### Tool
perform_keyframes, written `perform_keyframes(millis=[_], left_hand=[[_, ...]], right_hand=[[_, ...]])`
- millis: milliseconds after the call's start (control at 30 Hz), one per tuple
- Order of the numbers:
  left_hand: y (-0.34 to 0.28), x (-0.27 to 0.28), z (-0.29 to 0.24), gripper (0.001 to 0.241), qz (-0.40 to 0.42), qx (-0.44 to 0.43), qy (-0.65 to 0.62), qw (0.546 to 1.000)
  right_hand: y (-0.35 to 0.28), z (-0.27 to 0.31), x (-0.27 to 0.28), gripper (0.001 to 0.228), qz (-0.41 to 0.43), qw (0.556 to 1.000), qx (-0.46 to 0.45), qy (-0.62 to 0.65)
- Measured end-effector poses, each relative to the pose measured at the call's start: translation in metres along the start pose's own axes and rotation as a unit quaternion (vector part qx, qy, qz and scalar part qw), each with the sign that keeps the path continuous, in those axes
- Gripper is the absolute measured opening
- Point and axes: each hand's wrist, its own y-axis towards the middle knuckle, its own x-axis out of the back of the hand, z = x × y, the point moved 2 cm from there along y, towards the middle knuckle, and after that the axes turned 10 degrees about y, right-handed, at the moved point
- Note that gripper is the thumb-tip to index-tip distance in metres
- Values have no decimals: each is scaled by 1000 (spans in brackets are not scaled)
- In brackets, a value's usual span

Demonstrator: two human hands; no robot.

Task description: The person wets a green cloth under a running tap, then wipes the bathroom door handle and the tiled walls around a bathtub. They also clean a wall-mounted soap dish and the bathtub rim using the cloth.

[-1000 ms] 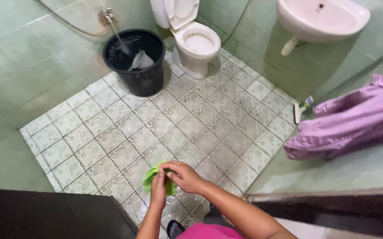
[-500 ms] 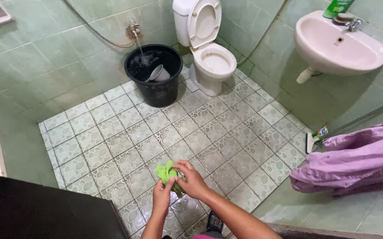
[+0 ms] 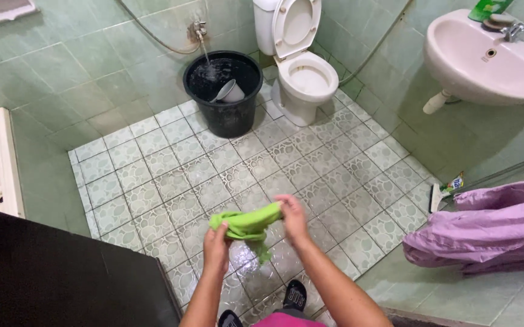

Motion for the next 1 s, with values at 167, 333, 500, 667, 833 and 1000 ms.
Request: perform_keyframes(millis=[167,333,500,667,833,1000], left_hand=[[12,-4,5,40,-38,-36,139,989],[21,-12,5,45,-72,-52,208,974],[23,8,16,18,-150,-54,298,941],[15,37,7,18,-204,-51,337,918],[16,93,-27,24,-207,-66,478,851],[26,148,-93,18,-247,-124,225,934]], right_hand=[[39,20,47,24,-50,999,14,17],[59,42,56,23,-18,999,32,16],[69,18,74,38,19,999,-27,-37],[62,9,80,34,32,994,-57,-88],[60,2,63,18,48,988,-27,-148],[70,-2,-8,18,-47,997,52,-8]])
